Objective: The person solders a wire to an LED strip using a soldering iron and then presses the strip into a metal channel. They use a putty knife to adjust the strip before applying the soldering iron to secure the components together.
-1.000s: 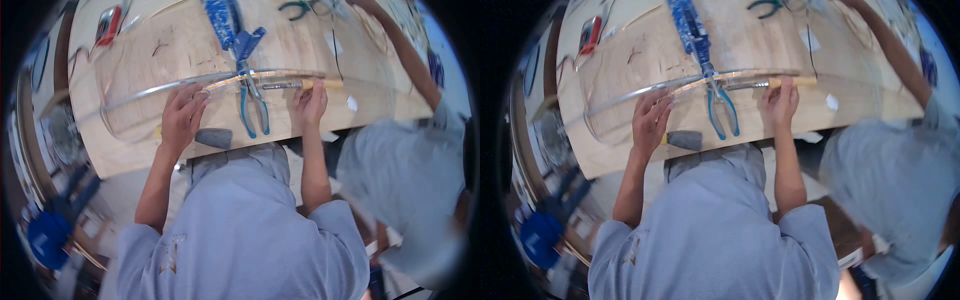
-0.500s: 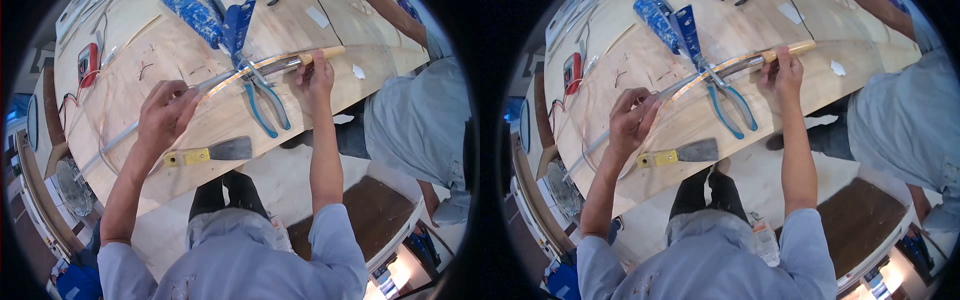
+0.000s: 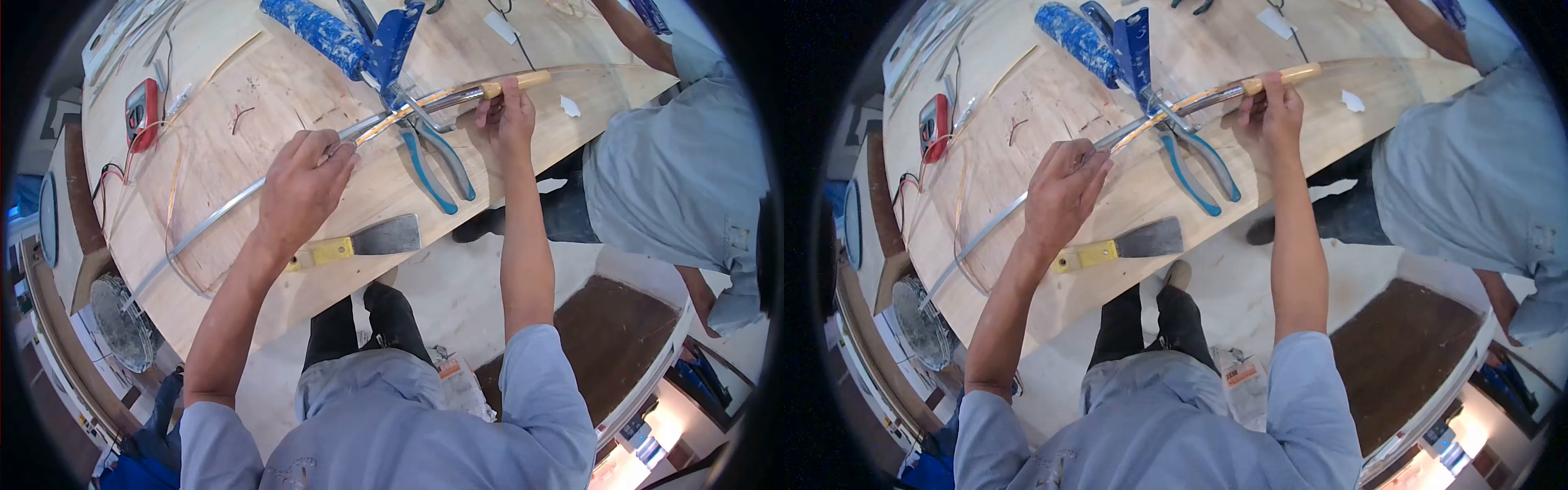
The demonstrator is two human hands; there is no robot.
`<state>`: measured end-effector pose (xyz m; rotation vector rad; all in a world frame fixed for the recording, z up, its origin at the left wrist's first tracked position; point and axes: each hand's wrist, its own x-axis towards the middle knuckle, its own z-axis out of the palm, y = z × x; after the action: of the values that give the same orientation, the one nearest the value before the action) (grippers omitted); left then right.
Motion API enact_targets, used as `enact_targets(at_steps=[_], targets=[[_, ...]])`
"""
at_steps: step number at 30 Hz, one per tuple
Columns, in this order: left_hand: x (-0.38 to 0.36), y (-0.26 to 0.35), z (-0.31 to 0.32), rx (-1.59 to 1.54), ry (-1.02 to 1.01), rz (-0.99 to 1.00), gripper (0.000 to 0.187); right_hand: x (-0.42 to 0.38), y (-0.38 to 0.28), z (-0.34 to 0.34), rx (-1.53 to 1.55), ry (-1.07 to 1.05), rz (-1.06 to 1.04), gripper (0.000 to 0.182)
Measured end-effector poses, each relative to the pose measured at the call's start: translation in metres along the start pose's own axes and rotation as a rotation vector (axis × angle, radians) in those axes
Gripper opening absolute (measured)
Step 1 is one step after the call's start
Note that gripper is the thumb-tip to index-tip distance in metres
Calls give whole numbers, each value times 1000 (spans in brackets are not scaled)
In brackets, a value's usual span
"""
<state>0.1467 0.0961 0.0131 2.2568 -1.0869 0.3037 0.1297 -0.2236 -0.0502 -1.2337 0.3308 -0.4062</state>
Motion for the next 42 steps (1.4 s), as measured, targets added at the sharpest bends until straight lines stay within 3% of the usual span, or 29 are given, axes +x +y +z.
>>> enact_targets(at_steps=[42], targets=[[11,-18,17,-38,49,115,14,1,-2,1,2,58,27,42]])
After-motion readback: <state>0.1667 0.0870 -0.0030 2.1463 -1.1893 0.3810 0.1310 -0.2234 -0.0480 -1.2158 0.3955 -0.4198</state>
